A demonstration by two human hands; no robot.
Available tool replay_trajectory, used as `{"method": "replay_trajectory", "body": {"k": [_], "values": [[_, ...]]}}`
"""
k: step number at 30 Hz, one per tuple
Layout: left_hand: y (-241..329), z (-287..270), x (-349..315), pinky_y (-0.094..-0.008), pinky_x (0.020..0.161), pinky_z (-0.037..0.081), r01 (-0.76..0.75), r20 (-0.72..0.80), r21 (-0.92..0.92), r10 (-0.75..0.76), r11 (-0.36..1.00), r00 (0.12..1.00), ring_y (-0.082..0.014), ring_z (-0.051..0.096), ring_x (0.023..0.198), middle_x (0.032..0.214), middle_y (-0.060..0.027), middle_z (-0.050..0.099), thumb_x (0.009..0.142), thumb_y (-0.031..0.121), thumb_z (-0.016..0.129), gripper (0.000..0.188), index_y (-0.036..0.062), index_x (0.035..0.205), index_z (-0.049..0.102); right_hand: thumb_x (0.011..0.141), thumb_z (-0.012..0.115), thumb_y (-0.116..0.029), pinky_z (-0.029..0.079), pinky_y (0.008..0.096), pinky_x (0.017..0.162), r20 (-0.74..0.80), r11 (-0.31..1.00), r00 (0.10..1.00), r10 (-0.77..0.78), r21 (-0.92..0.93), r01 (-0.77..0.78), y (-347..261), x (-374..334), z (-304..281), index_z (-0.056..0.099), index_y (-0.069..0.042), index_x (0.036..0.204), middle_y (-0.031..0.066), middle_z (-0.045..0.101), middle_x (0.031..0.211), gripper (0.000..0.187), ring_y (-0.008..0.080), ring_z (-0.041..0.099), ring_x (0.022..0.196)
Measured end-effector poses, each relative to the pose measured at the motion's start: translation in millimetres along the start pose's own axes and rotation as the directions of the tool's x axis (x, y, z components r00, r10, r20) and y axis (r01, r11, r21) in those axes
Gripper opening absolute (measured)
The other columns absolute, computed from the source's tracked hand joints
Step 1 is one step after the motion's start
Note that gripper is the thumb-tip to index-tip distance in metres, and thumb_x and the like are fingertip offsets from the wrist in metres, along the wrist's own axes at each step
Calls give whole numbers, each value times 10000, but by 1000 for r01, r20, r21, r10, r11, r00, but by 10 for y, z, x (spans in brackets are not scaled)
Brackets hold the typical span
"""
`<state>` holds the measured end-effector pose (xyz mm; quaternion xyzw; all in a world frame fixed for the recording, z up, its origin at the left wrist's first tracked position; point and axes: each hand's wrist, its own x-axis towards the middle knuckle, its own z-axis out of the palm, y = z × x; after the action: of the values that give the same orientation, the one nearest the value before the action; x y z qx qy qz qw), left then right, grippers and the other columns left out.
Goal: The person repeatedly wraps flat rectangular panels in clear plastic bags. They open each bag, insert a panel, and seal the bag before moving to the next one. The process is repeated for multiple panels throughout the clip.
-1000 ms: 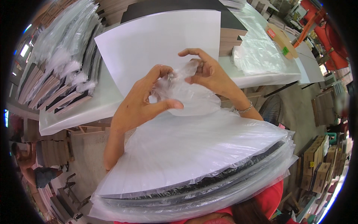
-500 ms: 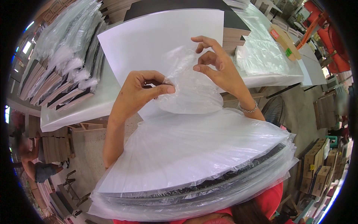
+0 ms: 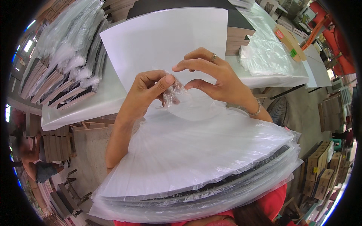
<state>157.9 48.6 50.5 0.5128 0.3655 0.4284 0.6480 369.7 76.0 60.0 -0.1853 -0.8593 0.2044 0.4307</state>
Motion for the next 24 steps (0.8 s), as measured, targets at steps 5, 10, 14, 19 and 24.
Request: {"method": "replay_trajectory", "body": {"k": [5,10,14,19,24], "values": [[-34,-77,-21,-191,456,427,-123,39,107,120,987,992,-80,576,548,664,-43,628,790,193,746,196,21,810,655,647,766,-26,507,306,725,7,999,1000,-31,9,31,-17,36,36,639,-66,1082,67,599,982,455,205,587,878],[-55,-83,-52,-196,463,430,-104,15,58,104,993,994,-87,584,564,677,-43,627,767,168,763,195,25,824,644,628,773,-13,512,307,710,-6,998,999,-53,35,53,-25,60,88,650,-67,1056,71,601,962,449,214,599,870],[-81,-101,-61,-194,470,419,-81,-10,-18,81,997,997,-85,591,586,697,-49,628,743,148,781,202,32,816,634,614,773,9,512,304,701,-3,996,996,-85,-17,85,3,71,104,655,-72,1026,70,601,951,436,214,599,847],[-91,-146,-67,-196,482,420,-127,65,10,126,992,990,-82,574,581,701,-49,620,735,130,785,198,40,805,622,613,769,12,489,301,693,8,969,975,-223,-105,223,-10,112,236,668,-81,926,46,612,886,342,195,591,829],[-134,-174,-91,-197,491,424,-81,152,-103,96,991,984,-75,558,622,730,-26,594,743,157,782,223,43,822,606,613,763,31,485,318,696,-19,974,975,-220,55,221,8,142,257,670,-61,790,46,627,859,220,221,587,849]]}}
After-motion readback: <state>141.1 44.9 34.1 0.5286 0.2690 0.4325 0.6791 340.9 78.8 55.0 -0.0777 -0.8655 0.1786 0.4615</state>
